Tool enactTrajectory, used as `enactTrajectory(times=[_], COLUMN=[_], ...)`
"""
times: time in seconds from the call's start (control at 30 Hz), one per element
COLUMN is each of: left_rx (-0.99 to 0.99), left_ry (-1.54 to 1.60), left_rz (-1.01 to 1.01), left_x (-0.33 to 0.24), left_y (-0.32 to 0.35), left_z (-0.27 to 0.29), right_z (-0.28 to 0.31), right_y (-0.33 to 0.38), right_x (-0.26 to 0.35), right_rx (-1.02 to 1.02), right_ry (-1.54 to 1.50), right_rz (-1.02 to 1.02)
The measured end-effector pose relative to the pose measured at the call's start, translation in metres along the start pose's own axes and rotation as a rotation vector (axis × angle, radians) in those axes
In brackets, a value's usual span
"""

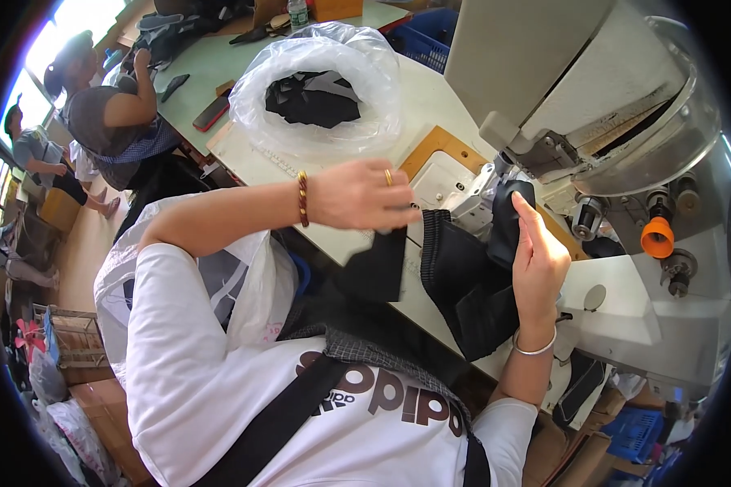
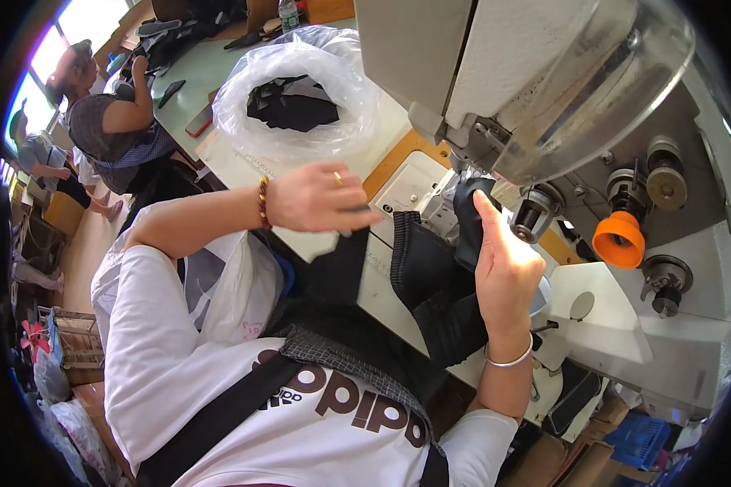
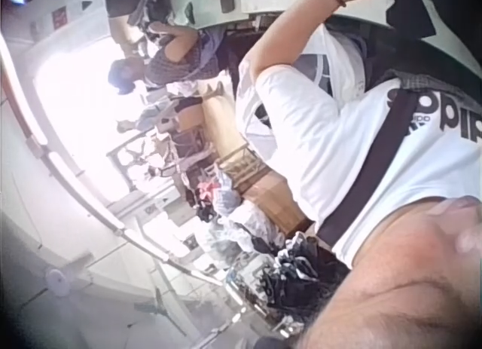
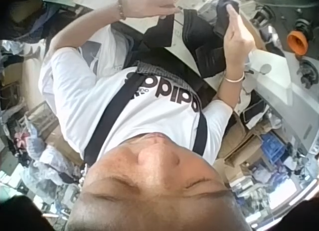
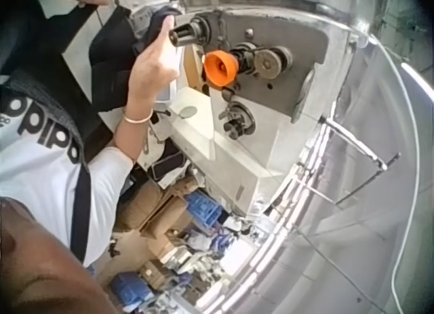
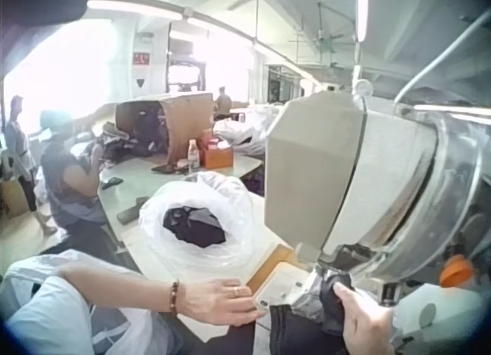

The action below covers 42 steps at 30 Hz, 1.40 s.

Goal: Stitching components of a shoe upper using an industrial sewing machine.

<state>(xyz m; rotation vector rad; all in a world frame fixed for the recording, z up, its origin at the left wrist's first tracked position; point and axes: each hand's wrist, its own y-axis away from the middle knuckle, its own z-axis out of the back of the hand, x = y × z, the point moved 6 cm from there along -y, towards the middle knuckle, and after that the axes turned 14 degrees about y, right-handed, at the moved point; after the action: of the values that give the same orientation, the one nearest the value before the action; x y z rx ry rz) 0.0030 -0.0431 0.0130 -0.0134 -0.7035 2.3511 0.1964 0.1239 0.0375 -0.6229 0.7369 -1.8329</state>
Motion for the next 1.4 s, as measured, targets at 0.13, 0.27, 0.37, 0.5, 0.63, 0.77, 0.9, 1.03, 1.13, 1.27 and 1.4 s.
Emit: enactTrajectory(times=[0.13,0.27,0.37,0.5,0.63,0.77,0.9,1.03,1.13,1.27,1.4], left_rx=[0.407,0.436,0.557,0.685,0.615,0.614,0.549,0.406,0.331,0.262,0.398], left_ry=[0.009,0.032,0.069,0.212,0.361,0.439,0.423,0.174,0.175,0.246,0.184], left_rz=[0.199,0.076,0.113,0.419,0.402,0.332,0.312,0.122,0.063,0.058,0.186], left_x=[-0.035,-0.052,-0.050,-0.038,-0.039,-0.047,-0.063,-0.095,-0.109,-0.104,-0.068], left_y=[0.006,0.011,0.013,0.016,0.015,0.016,0.018,0.017,0.020,0.022,0.047], left_z=[-0.068,-0.089,-0.099,-0.093,-0.065,-0.064,-0.083,-0.103,-0.113,-0.112,-0.110], right_z=[0.001,0.002,0.002,0.002,0.001,0.001,0.001,0.000,0.000,-0.002,-0.002], right_y=[-0.001,-0.001,-0.001,0.000,0.001,0.001,0.001,0.001,0.001,0.001,0.002], right_x=[0.001,0.002,0.002,0.002,0.001,0.001,0.002,0.002,0.002,0.002,0.001], right_rx=[0.008,0.026,0.038,0.046,0.046,0.041,0.034,0.057,0.035,0.009,0.022], right_ry=[-0.010,0.010,0.010,0.018,0.027,0.038,0.056,0.065,0.053,0.022,0.004], right_rz=[0.000,0.004,-0.006,-0.012,-0.006,0.003,0.003,-0.002,0.008,0.003,-0.006])
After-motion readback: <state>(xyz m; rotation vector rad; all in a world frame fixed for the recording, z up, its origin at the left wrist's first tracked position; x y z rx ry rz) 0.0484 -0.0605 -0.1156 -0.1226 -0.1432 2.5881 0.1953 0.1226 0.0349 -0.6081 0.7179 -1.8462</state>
